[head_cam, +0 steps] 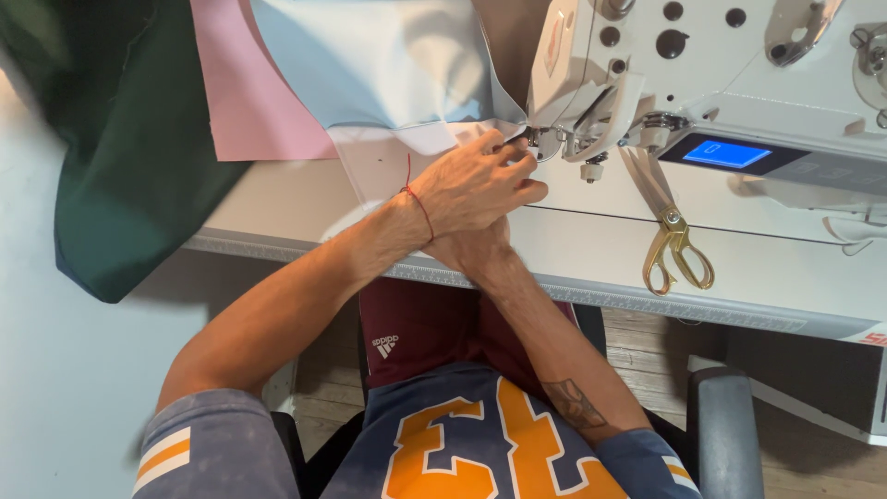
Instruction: The person is using an industrial sewing machine to stitch together pieces of synthetic leather or fabric to create a multi-colored panel.
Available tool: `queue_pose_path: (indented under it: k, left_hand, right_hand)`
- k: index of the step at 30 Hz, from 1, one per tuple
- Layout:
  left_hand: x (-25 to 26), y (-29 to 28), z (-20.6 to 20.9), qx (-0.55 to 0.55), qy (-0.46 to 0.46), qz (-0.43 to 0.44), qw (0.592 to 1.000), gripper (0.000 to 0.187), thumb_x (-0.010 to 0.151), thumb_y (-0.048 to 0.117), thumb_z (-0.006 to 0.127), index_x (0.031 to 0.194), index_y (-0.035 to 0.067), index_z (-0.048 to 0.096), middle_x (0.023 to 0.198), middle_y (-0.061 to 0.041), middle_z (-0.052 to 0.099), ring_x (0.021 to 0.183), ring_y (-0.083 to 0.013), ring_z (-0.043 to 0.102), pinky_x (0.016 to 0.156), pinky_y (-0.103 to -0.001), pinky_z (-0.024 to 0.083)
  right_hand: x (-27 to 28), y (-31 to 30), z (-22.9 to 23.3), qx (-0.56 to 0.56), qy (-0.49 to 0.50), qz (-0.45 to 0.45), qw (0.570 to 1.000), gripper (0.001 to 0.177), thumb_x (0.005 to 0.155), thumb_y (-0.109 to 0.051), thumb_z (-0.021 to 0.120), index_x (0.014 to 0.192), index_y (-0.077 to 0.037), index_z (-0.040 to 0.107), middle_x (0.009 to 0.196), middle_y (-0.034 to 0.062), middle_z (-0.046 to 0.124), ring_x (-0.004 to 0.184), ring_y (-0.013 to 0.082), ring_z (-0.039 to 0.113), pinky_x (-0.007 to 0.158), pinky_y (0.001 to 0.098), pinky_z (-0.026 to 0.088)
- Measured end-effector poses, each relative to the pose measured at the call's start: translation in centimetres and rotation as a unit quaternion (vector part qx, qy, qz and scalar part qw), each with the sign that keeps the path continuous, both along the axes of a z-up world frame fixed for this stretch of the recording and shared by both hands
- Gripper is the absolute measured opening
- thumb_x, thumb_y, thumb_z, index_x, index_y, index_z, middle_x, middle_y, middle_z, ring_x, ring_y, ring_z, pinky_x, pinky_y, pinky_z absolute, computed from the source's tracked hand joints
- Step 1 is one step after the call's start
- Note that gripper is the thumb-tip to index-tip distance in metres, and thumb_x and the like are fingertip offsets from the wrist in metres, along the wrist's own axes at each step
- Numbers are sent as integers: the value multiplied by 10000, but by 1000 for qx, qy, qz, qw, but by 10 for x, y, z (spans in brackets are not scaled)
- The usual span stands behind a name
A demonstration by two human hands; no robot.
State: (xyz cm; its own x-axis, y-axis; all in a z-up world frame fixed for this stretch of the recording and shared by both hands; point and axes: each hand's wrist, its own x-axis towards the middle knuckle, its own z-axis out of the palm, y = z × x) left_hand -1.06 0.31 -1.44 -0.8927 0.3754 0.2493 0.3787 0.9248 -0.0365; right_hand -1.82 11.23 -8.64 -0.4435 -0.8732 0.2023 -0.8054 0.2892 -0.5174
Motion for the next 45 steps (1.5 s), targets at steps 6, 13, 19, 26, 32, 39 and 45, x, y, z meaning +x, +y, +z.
queue_pose_path:
  k: [6,13,19,26,32,39,45]
  left_hand:
    - [-2,-1,1,-13,-8,3,1000,180,1000,277,560,1079,182,691,1075,-59,670,1178,-229,615,969,-408,476]
    - [-4,-2,8,-23,4,-1,1000,178,972,279,581,1061,169,688,1100,-71,668,1175,-230,618,985,-403,478]
    - [-7,-3,3,-31,2,5,1000,176,975,274,578,1073,176,686,1137,-70,676,1166,-222,623,970,-397,471]
    - [-6,-3,-1,-20,24,17,999,168,987,241,575,1098,169,679,1227,-105,702,1253,-232,620,1051,-376,463]
    - [-5,-15,2,-1,18,-6,1000,195,1005,183,608,1147,66,673,1031,-51,763,1115,-177,697,1029,-352,484]
    - [-13,-11,0,86,18,50,995,145,988,137,643,1107,53,644,901,-15,735,900,-180,717,935,-367,509]
    - [-10,-6,11,259,5,89,962,398,929,22,641,1322,-12,587,850,-36,698,785,-205,682,823,-389,453]
  right_hand:
    - [4,-6,-1,6,11,-6,1000,892,820,-551,807,1489,-83,449,1457,139,519,1366,316,449,1097,504,390]
    - [2,-7,-2,-1,-1,-11,1000,876,824,-532,807,1492,-90,453,1451,139,526,1360,305,465,1088,497,403]
    - [2,-8,-3,-7,-12,-11,1000,864,828,-517,807,1495,-95,456,1447,140,532,1355,296,478,1081,492,414]
    - [0,-7,0,-22,-10,-9,1000,840,839,-507,800,1489,-87,472,1432,150,547,1343,295,500,1072,488,429]
    - [-4,-10,22,-8,64,27,998,728,898,-530,764,1425,-74,553,1366,149,600,1294,319,541,1053,495,441]
    - [-9,-12,22,-42,52,29,997,723,893,-501,720,1420,-34,557,1371,146,623,1304,294,558,1069,466,448]
    - [-8,-10,19,-4,69,25,997,659,924,-505,699,1407,-72,581,1362,111,648,1309,276,562,1072,473,441]
